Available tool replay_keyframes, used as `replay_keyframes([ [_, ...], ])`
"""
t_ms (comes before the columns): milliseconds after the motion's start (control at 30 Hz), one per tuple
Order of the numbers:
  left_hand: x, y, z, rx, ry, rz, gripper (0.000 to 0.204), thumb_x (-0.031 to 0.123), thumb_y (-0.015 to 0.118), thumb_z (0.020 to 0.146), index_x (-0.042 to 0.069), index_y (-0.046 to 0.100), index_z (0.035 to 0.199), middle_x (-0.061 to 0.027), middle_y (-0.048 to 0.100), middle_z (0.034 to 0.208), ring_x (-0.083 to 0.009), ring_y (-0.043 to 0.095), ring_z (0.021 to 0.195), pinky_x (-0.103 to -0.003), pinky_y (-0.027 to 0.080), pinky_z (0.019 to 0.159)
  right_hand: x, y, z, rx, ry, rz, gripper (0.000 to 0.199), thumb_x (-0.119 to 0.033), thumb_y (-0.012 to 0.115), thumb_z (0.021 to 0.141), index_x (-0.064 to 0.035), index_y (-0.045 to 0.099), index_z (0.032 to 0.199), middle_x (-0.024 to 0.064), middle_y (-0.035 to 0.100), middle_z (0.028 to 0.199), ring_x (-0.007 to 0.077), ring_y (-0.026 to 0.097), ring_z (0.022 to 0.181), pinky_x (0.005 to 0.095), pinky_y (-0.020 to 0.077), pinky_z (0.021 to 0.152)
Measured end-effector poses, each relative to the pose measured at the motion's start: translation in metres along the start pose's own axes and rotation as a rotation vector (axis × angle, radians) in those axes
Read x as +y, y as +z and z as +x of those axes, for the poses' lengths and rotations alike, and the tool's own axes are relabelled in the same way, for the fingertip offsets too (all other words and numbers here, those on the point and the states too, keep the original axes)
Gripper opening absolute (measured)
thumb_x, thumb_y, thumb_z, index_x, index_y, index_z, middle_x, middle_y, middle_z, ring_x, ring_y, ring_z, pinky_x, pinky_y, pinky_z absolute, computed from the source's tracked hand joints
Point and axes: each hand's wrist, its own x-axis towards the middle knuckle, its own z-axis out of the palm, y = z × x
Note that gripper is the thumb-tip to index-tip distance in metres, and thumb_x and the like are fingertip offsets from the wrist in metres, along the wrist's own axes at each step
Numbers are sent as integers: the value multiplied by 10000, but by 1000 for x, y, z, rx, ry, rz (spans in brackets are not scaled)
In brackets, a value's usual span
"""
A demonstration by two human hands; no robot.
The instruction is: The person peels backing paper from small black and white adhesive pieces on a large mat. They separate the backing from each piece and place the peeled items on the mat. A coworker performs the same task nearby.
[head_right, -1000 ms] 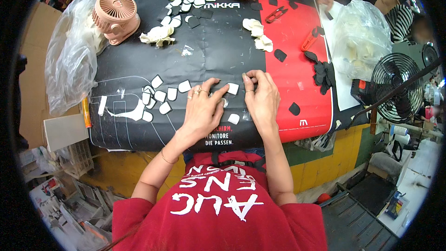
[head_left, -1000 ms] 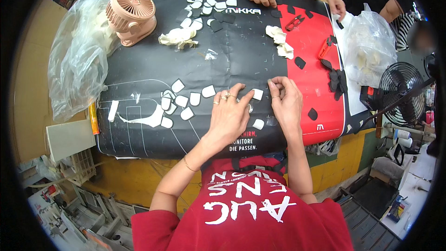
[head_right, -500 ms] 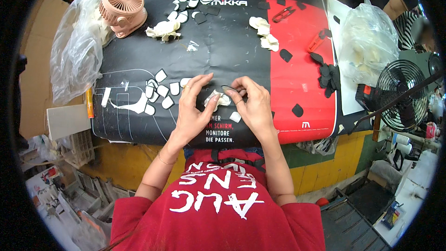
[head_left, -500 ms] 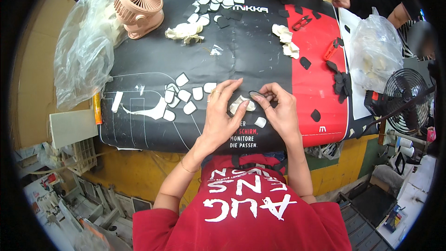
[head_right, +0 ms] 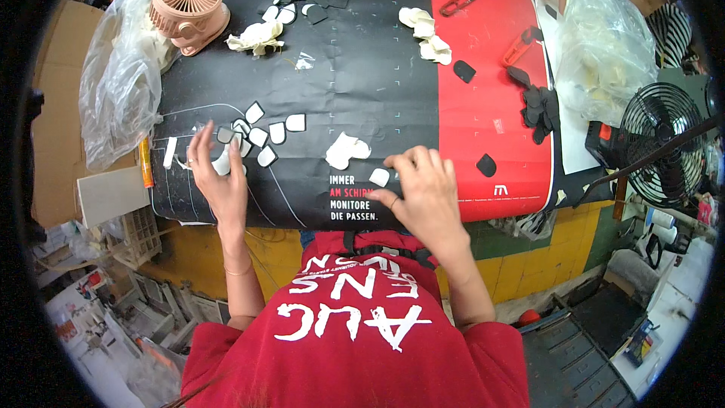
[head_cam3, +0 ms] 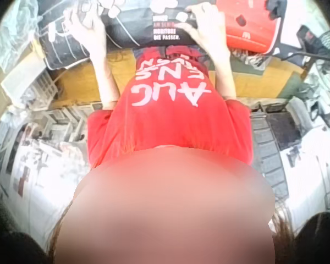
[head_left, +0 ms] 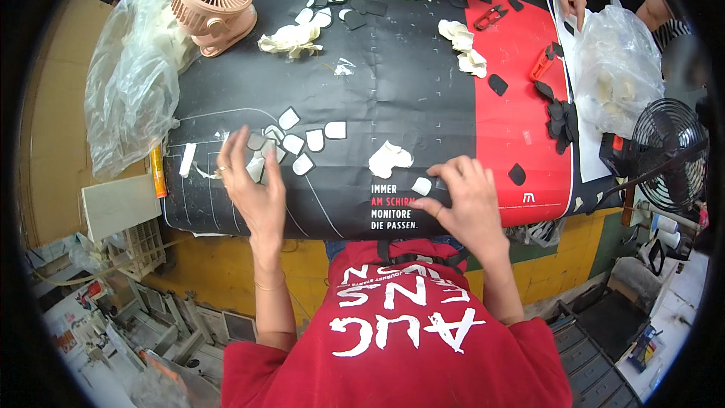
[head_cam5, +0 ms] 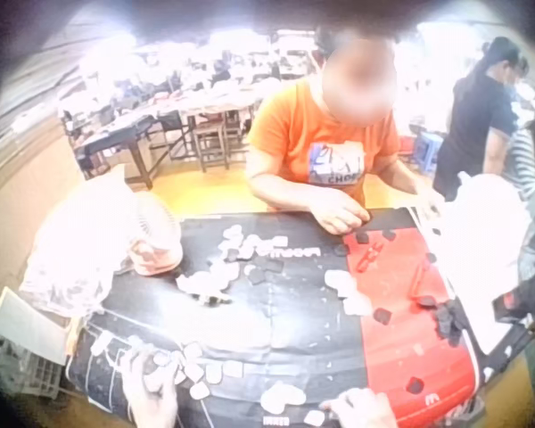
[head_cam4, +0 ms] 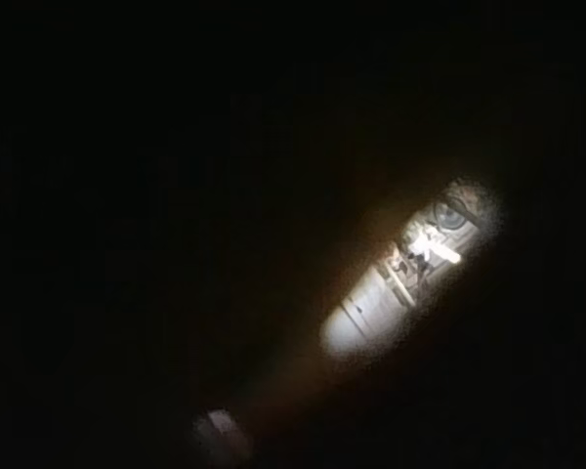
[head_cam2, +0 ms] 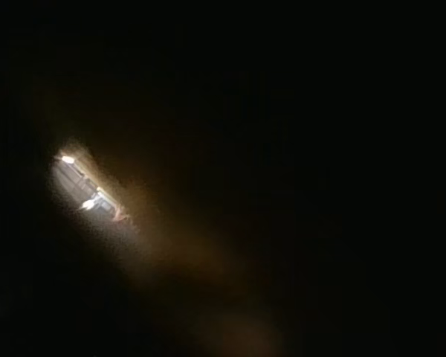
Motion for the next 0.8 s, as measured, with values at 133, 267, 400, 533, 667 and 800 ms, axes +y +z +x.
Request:
replay_keyframes([
  [133, 45, 8, -31, -201, 116, -330, 242, 48, 699, 870, 16, 684, 1109, -151, 684, 1098, -319, 649, 1048, -405, 501, 931, -3, 21, -6, 14, -25, 8, 354, -309, 815, 766, -72, 693, 1000, 40, 600, 939, 227, 563, 939, 387, 383, 847],
  [267, 86, 18, -48, -438, 43, -632, 274, -14, 696, 859, -5, 688, 1133, -134, 688, 1067, -221, 661, 953, -329, 510, 874, -1, 13, -6, 53, 9, 284, 214, -184, 766, 855, -37, 708, 999, 46, 649, 907, 179, 598, 834, 337, 419, 777],
  [400, 106, 23, -54, -607, -90, -946, 308, 5, 711, 877, -21, 667, 1180, -110, 697, 1054, -131, 666, 803, -283, 539, 760, -4, 3, -8, 102, 157, 888, 169, -121, 705, 939, 22, 703, 1028, 54, 678, 910, 108, 609, 787, 259, 462, 714],
  [533, 117, 31, -60, -544, -168, -1002, 296, 5, 718, 875, -23, 677, 1166, -87, 721, 945, -116, 667, 798, -270, 541, 761, -8, 2, -10, 211, 130, 884, 203, -148, 651, 989, 43, 704, 1032, 72, 684, 890, 116, 622, 796, 251, 487, 713],
  [667, 120, 32, -65, -538, -260, -973, 220, 2, 700, 897, -40, 699, 1112, -74, 722, 915, -95, 658, 792, -245, 532, 742, -8, 5, -20, 207, 151, 850, 217, -156, 631, 998, 41, 708, 1046, 112, 710, 874, 149, 656, 763, 275, 509, 689],
  [800, 122, 33, -67, -549, -352, -1060, 229, -22, 685, 907, -56, 674, 1133, -62, 713, 901, -71, 641, 774, -239, 520, 723, -3, 14, -24, 188, 255, 1016, 218, -157, 612, 1009, 19, 702, 1103, 98, 716, 868, 139, 644, 753, 273, 498, 680],
])
